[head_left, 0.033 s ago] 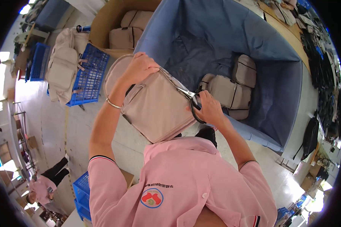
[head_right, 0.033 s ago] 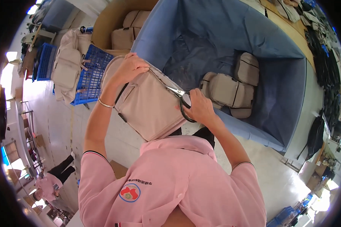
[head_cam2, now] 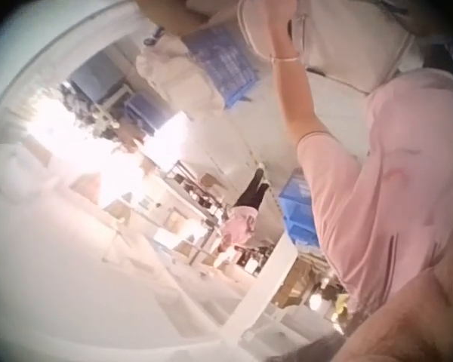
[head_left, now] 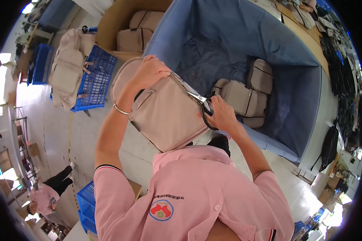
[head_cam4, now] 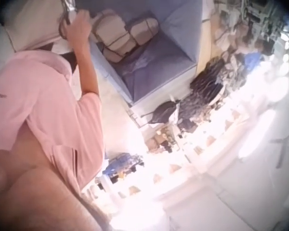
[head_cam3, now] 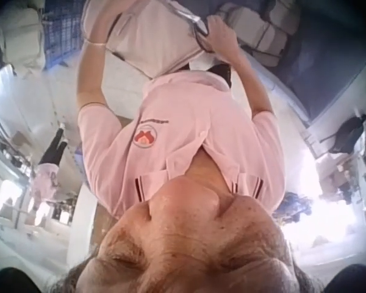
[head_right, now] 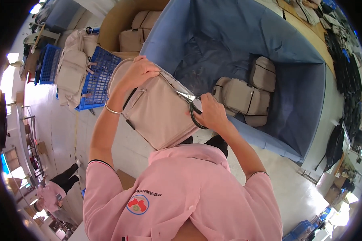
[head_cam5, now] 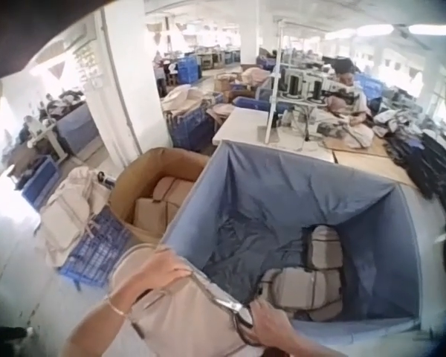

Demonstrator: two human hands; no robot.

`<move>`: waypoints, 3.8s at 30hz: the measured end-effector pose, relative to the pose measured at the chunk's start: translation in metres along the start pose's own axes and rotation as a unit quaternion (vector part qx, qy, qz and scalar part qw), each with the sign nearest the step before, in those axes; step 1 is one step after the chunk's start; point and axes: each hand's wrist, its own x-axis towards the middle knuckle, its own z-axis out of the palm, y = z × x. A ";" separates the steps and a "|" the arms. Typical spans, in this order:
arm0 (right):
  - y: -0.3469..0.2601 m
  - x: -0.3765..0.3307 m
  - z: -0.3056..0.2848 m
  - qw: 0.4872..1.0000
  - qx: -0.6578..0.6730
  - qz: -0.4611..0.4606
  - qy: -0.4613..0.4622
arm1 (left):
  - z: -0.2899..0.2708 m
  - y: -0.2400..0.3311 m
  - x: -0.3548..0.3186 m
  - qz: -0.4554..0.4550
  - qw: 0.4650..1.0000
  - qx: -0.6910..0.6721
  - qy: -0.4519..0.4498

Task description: The recorder is using scissors to trim excess threads or material from backpacks before placing them in a large bin.

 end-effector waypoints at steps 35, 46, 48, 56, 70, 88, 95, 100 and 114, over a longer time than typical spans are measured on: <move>0.005 0.022 0.035 0.972 0.184 0.145 0.002 | 0.016 -0.080 -0.156 -0.447 0.742 -0.328 0.378; -0.015 0.025 -0.001 0.840 0.516 0.123 0.114 | -0.146 0.138 -0.195 -0.201 0.739 0.053 0.641; -0.016 0.026 -0.008 0.830 0.533 0.125 0.108 | -0.104 0.140 -0.200 -0.174 0.832 0.100 0.516; -0.039 0.028 0.018 0.834 0.522 0.175 0.036 | 0.152 0.141 -0.197 -0.259 0.910 -0.107 0.307; -0.023 0.027 0.073 0.945 0.281 0.141 0.094 | 0.140 0.141 -0.219 -0.269 0.900 -0.222 0.261; -0.057 0.133 0.059 0.960 0.220 0.059 0.164 | 0.130 0.047 -0.194 -0.418 0.587 -0.389 0.574; -0.039 0.168 0.065 0.827 0.535 0.171 0.026 | 0.139 0.053 -0.204 -0.399 0.579 -0.439 0.560; -0.031 0.146 0.054 0.828 0.529 0.179 0.043 | 0.138 0.057 -0.200 -0.402 0.554 -0.458 0.567; -0.029 0.066 0.037 0.996 -0.067 0.016 0.056 | 0.138 0.056 -0.204 -0.397 0.547 -0.472 0.567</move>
